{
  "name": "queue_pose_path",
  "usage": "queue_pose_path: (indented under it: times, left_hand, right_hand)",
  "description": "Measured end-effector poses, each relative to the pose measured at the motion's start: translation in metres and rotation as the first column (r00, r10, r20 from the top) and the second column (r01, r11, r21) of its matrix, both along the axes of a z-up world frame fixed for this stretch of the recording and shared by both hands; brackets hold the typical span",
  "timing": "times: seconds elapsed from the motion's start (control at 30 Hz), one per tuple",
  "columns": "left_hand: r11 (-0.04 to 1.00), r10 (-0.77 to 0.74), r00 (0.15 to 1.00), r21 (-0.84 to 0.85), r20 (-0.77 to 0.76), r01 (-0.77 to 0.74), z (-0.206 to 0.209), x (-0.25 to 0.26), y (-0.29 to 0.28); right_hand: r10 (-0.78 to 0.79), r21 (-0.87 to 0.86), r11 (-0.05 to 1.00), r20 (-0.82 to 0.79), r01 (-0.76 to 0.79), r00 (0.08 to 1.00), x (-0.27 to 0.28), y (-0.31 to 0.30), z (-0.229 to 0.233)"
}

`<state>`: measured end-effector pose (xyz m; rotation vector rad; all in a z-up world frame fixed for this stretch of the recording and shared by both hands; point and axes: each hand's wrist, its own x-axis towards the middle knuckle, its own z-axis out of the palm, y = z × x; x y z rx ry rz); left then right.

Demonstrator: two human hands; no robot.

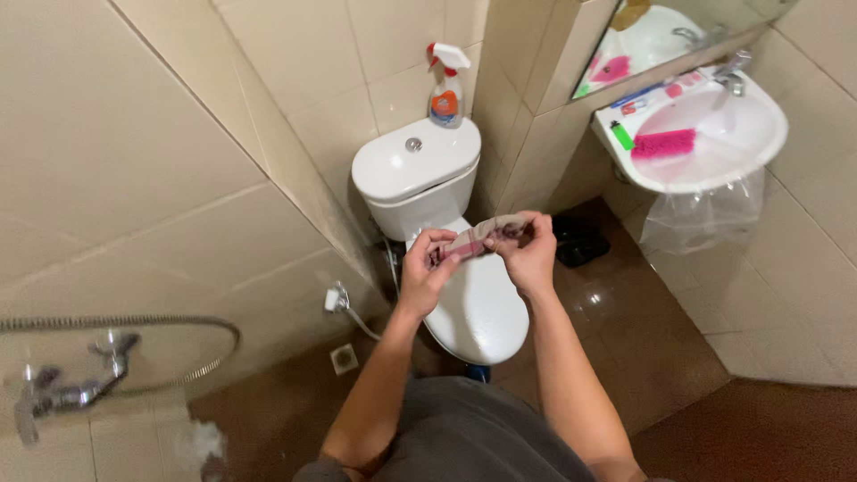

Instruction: The person cleans a toilet by hand with a cloth, spraying liquid from a bottle onto the lid and tank surfaces, and then wiping down the toilet lid, seat, and exterior tank area.

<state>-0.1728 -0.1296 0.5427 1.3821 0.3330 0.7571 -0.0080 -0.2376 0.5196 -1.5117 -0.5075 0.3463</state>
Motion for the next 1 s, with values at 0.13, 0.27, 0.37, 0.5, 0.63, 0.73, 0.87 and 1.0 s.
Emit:
queue_pose_path:
  times: [0.13, 0.27, 0.37, 0.5, 0.63, 0.73, 0.87, 1.0]
  left_hand:
    - [0.996, 0.066, 0.948, 0.081, -0.31, -0.043, 0.028, 0.011, -0.015]
    - [0.998, 0.036, 0.94, 0.057, -0.339, -0.017, 0.023, 0.024, -0.011]
    - [0.998, -0.007, 0.966, -0.058, -0.26, -0.008, 0.005, 0.028, -0.001]
    - [0.972, -0.006, 0.986, -0.234, -0.164, -0.033, -0.019, 0.032, 0.01]
    - [0.978, -0.028, 0.996, -0.21, -0.082, 0.011, -0.022, 0.049, 0.023]
    - [0.983, -0.028, 0.994, -0.185, -0.104, 0.008, -0.013, 0.062, 0.022]
    - [0.996, 0.081, 0.985, -0.027, -0.15, -0.086, 0.0, 0.078, 0.028]
    - [0.968, 0.247, 0.863, 0.151, -0.441, -0.2, 0.02, 0.071, 0.04]
  right_hand:
    - [0.083, 0.012, 0.996, 0.108, -0.085, 0.991, 0.005, 0.001, 0.023]
    - [0.171, 0.163, 0.966, 0.169, -0.199, 0.971, -0.001, 0.006, 0.04]
    - [0.219, 0.271, 0.931, 0.12, -0.244, 0.968, 0.006, 0.016, 0.039]
    - [0.367, 0.129, 0.921, 0.033, -0.368, 0.93, 0.03, 0.023, 0.025]
    - [0.404, 0.037, 0.914, -0.017, -0.404, 0.914, 0.044, 0.025, 0.017]
    - [0.346, -0.028, 0.938, 0.062, -0.344, 0.936, 0.051, 0.029, 0.023]
    - [0.285, -0.22, 0.949, 0.286, -0.227, 0.915, 0.06, 0.043, 0.035]
    - [0.371, -0.186, 0.918, 0.095, -0.35, 0.924, 0.067, 0.061, 0.023]
